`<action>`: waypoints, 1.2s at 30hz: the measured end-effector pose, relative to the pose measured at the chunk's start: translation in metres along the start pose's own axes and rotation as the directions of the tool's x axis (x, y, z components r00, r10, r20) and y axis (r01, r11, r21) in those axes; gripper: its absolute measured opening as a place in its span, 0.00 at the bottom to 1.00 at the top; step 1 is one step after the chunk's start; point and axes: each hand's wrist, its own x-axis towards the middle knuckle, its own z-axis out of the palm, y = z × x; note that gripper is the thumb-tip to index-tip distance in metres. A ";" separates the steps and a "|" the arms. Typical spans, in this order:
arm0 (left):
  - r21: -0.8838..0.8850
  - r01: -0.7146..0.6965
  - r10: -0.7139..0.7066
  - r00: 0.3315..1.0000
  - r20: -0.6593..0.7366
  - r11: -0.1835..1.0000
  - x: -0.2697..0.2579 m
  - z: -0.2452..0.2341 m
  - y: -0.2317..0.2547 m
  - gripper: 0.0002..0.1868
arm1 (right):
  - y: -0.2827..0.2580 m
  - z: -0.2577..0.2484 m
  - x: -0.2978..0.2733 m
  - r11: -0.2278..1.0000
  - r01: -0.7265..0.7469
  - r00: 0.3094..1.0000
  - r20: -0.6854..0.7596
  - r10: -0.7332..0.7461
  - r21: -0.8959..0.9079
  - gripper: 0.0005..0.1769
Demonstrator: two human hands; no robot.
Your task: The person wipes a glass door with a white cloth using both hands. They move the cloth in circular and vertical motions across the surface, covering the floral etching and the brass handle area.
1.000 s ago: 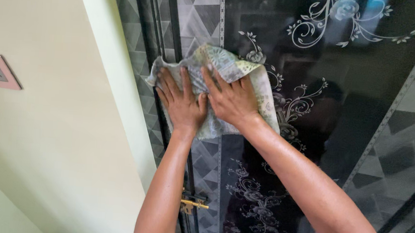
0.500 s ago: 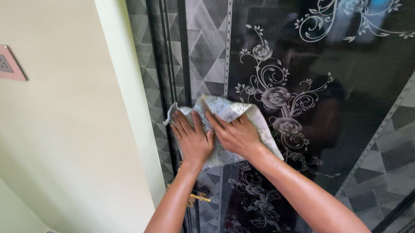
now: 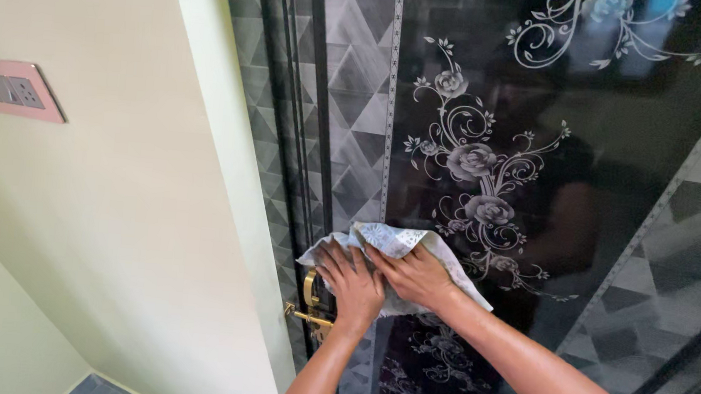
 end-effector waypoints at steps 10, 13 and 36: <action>-0.034 -0.066 0.063 0.994 -0.087 0.997 -0.008 0.029 0.017 0.31 | 0.004 0.009 -0.041 0.995 0.006 1.000 0.027 -0.009 0.103 0.32; -0.065 -0.110 0.100 0.984 -0.146 0.992 0.001 0.035 0.035 0.29 | 0.020 -0.010 -0.048 0.997 -0.018 1.000 -0.012 0.019 0.074 0.32; -0.183 -0.492 0.481 0.871 -0.103 0.851 0.065 0.022 0.267 0.47 | 0.184 -0.158 -0.207 0.692 -0.565 0.780 -0.017 0.626 -0.450 0.41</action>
